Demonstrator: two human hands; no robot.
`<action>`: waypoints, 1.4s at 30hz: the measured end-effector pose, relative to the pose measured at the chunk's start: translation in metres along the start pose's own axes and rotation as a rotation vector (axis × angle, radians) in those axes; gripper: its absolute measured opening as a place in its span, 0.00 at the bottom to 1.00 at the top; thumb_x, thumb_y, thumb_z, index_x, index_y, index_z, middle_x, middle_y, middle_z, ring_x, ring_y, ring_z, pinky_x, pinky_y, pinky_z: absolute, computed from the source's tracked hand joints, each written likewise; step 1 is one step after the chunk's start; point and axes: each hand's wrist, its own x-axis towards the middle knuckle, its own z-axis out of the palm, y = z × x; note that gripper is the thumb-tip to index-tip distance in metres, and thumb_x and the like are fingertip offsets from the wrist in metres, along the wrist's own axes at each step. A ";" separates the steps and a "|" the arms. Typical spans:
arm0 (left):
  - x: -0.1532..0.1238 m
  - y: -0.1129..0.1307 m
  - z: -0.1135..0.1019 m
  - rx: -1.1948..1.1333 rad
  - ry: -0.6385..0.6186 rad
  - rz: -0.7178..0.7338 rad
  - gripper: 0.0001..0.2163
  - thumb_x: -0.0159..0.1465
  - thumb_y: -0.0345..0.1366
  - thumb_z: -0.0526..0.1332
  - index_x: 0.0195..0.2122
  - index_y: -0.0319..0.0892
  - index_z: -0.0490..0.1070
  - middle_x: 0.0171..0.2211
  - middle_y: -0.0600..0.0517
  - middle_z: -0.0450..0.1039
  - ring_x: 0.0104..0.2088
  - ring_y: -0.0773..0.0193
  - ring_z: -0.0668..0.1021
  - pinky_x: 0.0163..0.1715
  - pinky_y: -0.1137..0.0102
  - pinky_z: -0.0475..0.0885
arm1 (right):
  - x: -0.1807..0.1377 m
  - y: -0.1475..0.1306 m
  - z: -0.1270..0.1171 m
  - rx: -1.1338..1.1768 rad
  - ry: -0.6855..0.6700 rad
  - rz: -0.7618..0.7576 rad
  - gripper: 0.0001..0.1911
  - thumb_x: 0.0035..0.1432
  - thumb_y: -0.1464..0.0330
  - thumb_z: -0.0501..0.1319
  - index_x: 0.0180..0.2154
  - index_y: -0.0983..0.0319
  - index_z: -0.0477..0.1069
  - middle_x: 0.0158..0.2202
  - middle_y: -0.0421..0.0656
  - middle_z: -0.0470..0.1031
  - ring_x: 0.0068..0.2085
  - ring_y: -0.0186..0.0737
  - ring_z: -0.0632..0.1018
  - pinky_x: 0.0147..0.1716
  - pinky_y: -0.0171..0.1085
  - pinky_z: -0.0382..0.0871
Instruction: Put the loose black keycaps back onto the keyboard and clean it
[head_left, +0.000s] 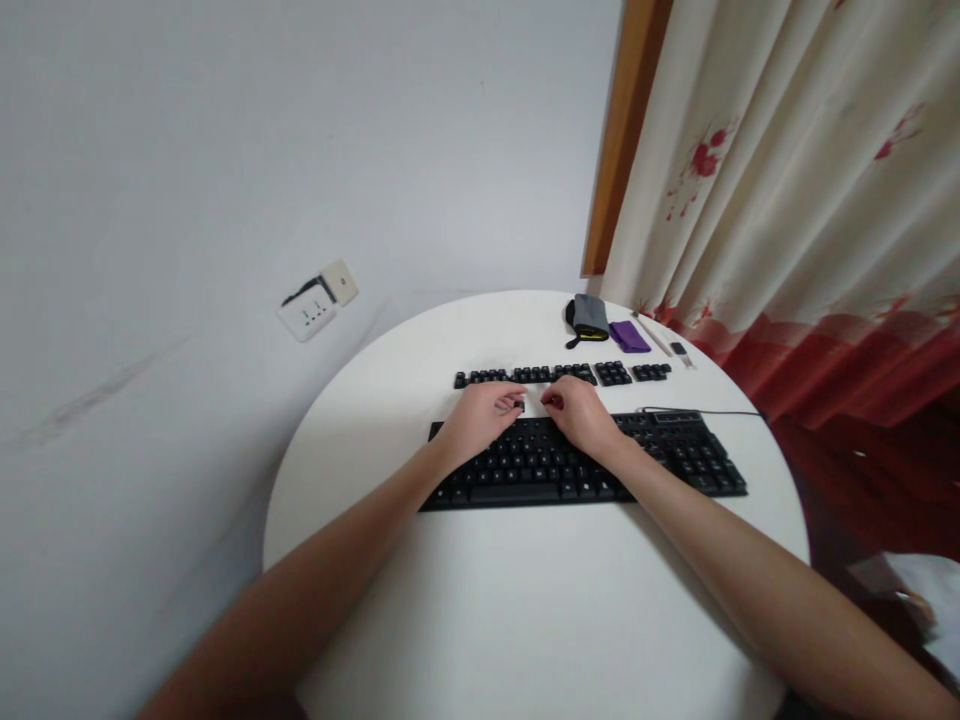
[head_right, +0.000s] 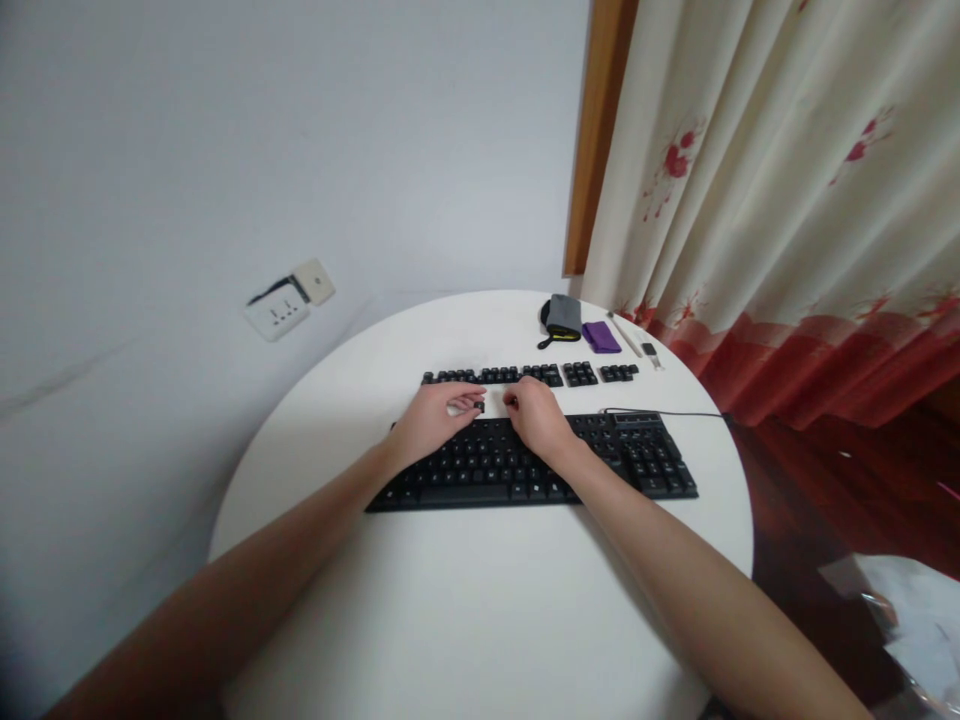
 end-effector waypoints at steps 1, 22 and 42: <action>-0.003 0.005 0.000 -0.016 0.006 0.023 0.15 0.60 0.25 0.64 0.49 0.40 0.75 0.40 0.50 0.81 0.37 0.65 0.81 0.44 0.68 0.78 | 0.000 0.000 -0.001 0.035 0.037 -0.007 0.09 0.54 0.80 0.61 0.32 0.65 0.78 0.33 0.46 0.76 0.34 0.39 0.75 0.39 0.36 0.68; -0.016 0.032 0.000 -0.044 -0.198 0.052 0.05 0.61 0.31 0.65 0.37 0.44 0.81 0.36 0.51 0.80 0.35 0.64 0.78 0.36 0.69 0.72 | -0.019 0.012 -0.034 0.429 0.001 0.107 0.06 0.54 0.70 0.64 0.36 0.64 0.77 0.30 0.43 0.79 0.30 0.37 0.77 0.34 0.37 0.73; -0.018 0.035 0.004 0.135 -0.274 0.166 0.02 0.61 0.31 0.66 0.32 0.44 0.79 0.35 0.52 0.79 0.38 0.61 0.77 0.44 0.65 0.70 | -0.021 0.010 -0.043 0.327 -0.096 0.033 0.09 0.54 0.70 0.63 0.38 0.63 0.79 0.34 0.44 0.80 0.33 0.38 0.77 0.34 0.37 0.71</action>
